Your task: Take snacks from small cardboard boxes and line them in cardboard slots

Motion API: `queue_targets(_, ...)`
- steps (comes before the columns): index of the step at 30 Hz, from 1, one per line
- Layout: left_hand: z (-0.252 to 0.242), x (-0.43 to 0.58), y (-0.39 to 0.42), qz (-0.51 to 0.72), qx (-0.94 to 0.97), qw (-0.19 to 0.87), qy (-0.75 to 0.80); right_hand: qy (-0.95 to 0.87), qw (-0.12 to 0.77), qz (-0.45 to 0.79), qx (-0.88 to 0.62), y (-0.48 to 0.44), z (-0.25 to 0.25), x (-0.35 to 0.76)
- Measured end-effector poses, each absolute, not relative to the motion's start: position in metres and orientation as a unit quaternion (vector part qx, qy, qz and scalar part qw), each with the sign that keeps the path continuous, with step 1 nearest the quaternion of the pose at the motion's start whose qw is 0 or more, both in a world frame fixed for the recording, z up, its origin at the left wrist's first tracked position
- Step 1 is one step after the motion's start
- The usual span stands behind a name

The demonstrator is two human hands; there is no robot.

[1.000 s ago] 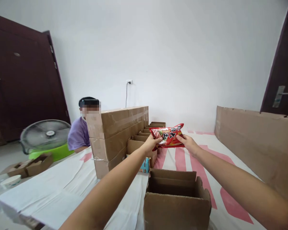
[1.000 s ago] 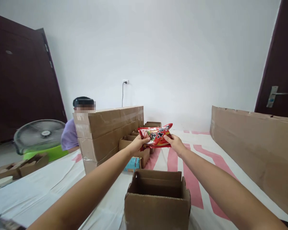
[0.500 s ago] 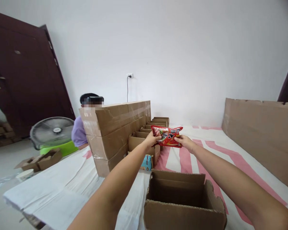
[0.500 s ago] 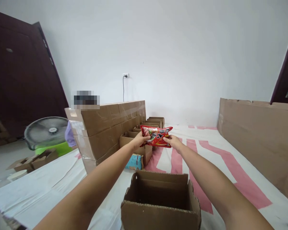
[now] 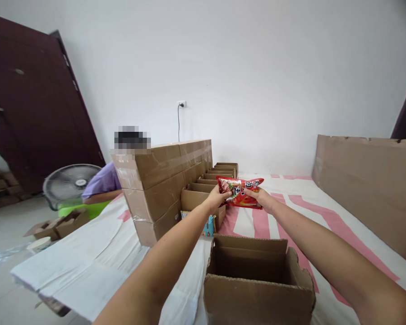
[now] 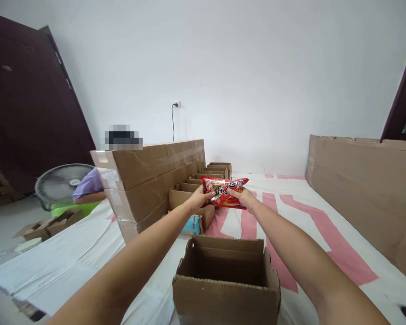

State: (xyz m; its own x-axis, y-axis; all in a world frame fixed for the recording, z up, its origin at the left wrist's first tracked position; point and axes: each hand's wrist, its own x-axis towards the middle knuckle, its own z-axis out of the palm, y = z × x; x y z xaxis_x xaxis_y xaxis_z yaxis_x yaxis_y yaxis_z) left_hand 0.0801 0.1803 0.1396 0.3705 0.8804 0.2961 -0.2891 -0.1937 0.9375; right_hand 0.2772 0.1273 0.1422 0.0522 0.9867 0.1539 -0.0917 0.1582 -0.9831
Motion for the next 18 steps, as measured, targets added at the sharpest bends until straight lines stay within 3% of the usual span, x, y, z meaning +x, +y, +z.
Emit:
queue_targets(5,0.142,0.065,0.149,0.477,0.593,0.588,0.274,-0.462,0.636,0.438,-0.435,0.093,0.165,0.302)
queue_targets(10,0.111,0.021,0.105,0.481,0.562,0.611,0.283,-0.467,0.696,0.355,-0.414,0.006,0.16,0.367)
queue_targets(15,0.042,-0.03,0.05,0.484,0.562,0.61,0.279,-0.527,0.63,0.337,-0.461,-0.116,0.087,0.414)
queue_targets(18,0.005,-0.047,0.024,0.385,0.672,0.583,0.246,-0.59,0.51,0.384,-0.494,-0.163,0.038,0.402)
